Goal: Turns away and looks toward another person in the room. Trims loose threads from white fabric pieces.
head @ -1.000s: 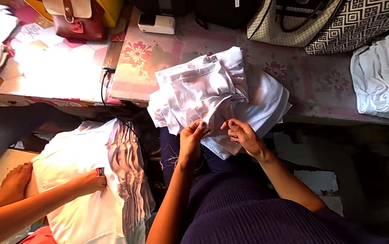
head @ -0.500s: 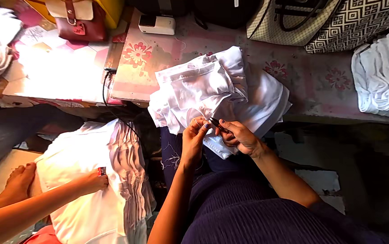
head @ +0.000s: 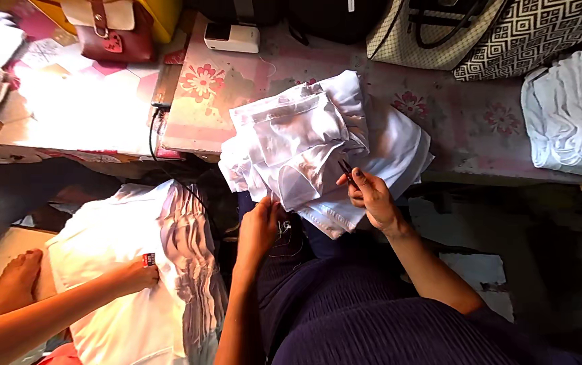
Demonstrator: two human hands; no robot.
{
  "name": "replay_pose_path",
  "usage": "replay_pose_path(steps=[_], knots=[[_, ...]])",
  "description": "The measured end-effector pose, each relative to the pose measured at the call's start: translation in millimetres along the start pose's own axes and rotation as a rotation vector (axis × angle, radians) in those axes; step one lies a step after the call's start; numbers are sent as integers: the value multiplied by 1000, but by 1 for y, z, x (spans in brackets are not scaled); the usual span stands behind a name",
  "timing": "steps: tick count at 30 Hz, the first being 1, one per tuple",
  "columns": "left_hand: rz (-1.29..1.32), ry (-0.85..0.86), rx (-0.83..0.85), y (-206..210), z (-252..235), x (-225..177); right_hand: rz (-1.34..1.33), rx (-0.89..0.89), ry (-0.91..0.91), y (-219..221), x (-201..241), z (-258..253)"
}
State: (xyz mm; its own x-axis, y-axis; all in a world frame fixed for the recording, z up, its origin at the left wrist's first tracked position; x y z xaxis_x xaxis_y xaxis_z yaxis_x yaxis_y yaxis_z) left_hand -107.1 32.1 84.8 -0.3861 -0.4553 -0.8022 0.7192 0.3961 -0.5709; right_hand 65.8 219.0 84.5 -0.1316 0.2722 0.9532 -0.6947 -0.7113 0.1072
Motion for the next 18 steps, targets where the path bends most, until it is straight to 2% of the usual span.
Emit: replay_pose_path(steps=[1, 3, 5, 8, 10, 12, 14, 18], knots=[[-148, -61, 50, -6, 3, -3, 8, -12, 10, -2, -2, -1], [-112, 4, -17, -6, 4, -15, 23, -38, 46, 1, -6, -6], [216, 104, -96, 9, -5, -30, 67, -76, 85, 12, -9, -11], [699, 88, -193, 42, -33, -40, 143, -130, 92, 27, -8, -15], [1085, -41, -232, 53, -45, -40, 172, -154, 48, 28, -5, -14], [1367, -209, -197, 55, -49, -41, 192, -187, -23, 22, -1, -10], [1469, -308, -171, 55, -48, -40, 239, -219, -122, 19, 5, -6], [1471, -322, -156, 57, -44, -39, 465, -273, -359, 30, 22, -2]])
Point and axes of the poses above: each hand's wrist, its own z-axis away from the middle knuckle, its own y-axis out of the palm, x = y × z, the point moved 3 cm from there along -z, towards the middle knuckle, and after that the axes turned 7 degrees about y, right-handed, at the moved point
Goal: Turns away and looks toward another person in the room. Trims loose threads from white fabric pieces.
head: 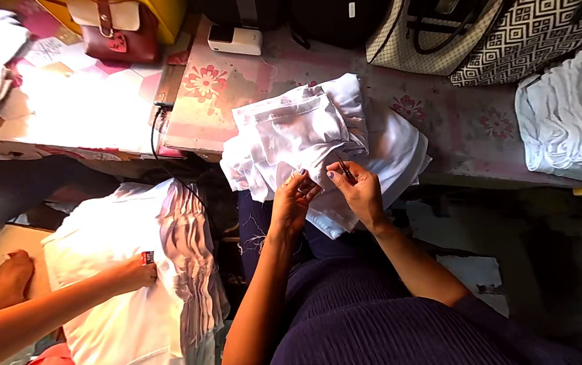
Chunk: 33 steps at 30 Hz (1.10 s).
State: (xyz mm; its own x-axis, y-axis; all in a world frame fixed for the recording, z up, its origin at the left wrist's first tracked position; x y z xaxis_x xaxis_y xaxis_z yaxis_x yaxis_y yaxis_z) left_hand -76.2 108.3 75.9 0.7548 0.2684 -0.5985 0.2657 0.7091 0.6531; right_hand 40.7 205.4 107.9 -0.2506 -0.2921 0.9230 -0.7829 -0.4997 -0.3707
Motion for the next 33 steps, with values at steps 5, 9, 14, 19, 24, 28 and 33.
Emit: replay_pose_path(steps=[5, 9, 14, 19, 24, 28, 33], knots=[[-46, 82, 30, 2, 3, 1, 166, -46, -117, 19, 2, -8], [10, 35, -14, -4, 0, 1, -599, 189, 442, 5, -7, -21], [92, -37, -28, 0, 0, 0, -391, 56, 209, -17, -7, -10], [119, -77, -19, 1, 2, -2, 118, 87, -139, -17, -16, 1], [111, -66, -15, 3, 2, -3, 472, -19, -499, -12, -26, 5], [75, -35, 18, 3, 2, -3, 570, -54, -636, -14, -28, 0], [74, -30, -10, 4, 3, -5, 572, -80, -712, -17, -28, -4]])
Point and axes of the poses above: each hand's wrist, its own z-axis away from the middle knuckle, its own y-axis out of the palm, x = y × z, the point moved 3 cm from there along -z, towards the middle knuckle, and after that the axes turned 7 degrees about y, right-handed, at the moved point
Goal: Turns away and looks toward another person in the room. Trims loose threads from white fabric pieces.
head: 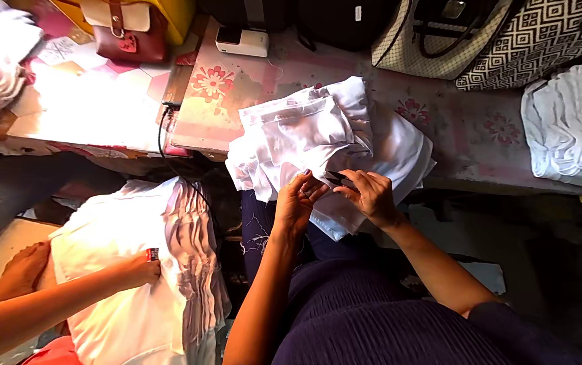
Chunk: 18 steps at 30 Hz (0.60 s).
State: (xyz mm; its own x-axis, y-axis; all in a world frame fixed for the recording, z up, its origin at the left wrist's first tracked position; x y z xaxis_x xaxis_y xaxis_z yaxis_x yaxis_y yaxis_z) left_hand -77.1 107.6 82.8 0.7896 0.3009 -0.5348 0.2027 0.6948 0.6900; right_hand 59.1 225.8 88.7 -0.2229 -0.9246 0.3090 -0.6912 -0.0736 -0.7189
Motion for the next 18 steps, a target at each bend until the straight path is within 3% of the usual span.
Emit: replay_pose_path(steps=[18], knots=[[-56, 59, 46, 0, 0, 6, 109, -29, -74, 7, 4, -7]])
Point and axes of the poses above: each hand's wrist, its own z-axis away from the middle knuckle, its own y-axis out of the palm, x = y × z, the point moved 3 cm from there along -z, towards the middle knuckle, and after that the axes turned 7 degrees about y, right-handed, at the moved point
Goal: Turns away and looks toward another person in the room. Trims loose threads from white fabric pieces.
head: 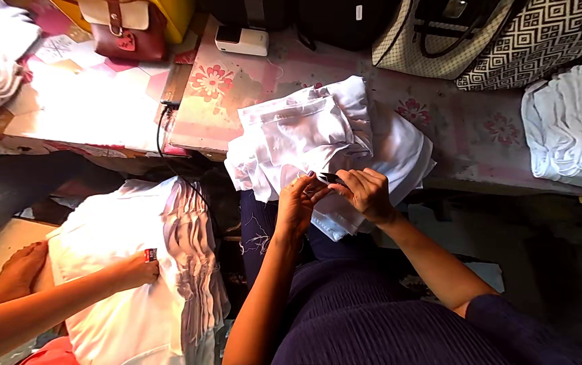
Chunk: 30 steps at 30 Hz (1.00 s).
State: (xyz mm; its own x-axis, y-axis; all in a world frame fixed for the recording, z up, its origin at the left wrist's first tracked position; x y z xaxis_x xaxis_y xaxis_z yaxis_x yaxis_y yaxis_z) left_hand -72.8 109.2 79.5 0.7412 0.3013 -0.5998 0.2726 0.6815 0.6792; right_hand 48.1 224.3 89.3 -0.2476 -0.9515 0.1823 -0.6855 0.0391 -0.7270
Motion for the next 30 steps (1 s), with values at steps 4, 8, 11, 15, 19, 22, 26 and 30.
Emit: replay_pose_path(steps=[4, 8, 11, 15, 19, 22, 26, 30], knots=[[-26, 26, -21, -1, 0, -1, -102, 10, 114, -1, -4, 3], [-17, 140, -1, -3, -2, 0, -566, 165, 502, -7, -13, 2], [1, 118, -1, 0, -3, 2, -773, 254, 683, -1, -15, 0], [-63, 155, 50, 3, -4, 5, -781, 261, 733, 7, -2, -15], [-81, 164, 39, 1, -3, 5, -879, 208, 853, 9, 13, -24], [-54, 136, -1, -3, -4, 2, -1487, 252, 1105, -1, 8, -22], [-16, 90, -7, -5, -7, 3, -1774, 338, 1131, -18, -10, -7], [-10, 75, -35, -5, -8, 1, -1694, 417, 984, -37, -24, 14]])
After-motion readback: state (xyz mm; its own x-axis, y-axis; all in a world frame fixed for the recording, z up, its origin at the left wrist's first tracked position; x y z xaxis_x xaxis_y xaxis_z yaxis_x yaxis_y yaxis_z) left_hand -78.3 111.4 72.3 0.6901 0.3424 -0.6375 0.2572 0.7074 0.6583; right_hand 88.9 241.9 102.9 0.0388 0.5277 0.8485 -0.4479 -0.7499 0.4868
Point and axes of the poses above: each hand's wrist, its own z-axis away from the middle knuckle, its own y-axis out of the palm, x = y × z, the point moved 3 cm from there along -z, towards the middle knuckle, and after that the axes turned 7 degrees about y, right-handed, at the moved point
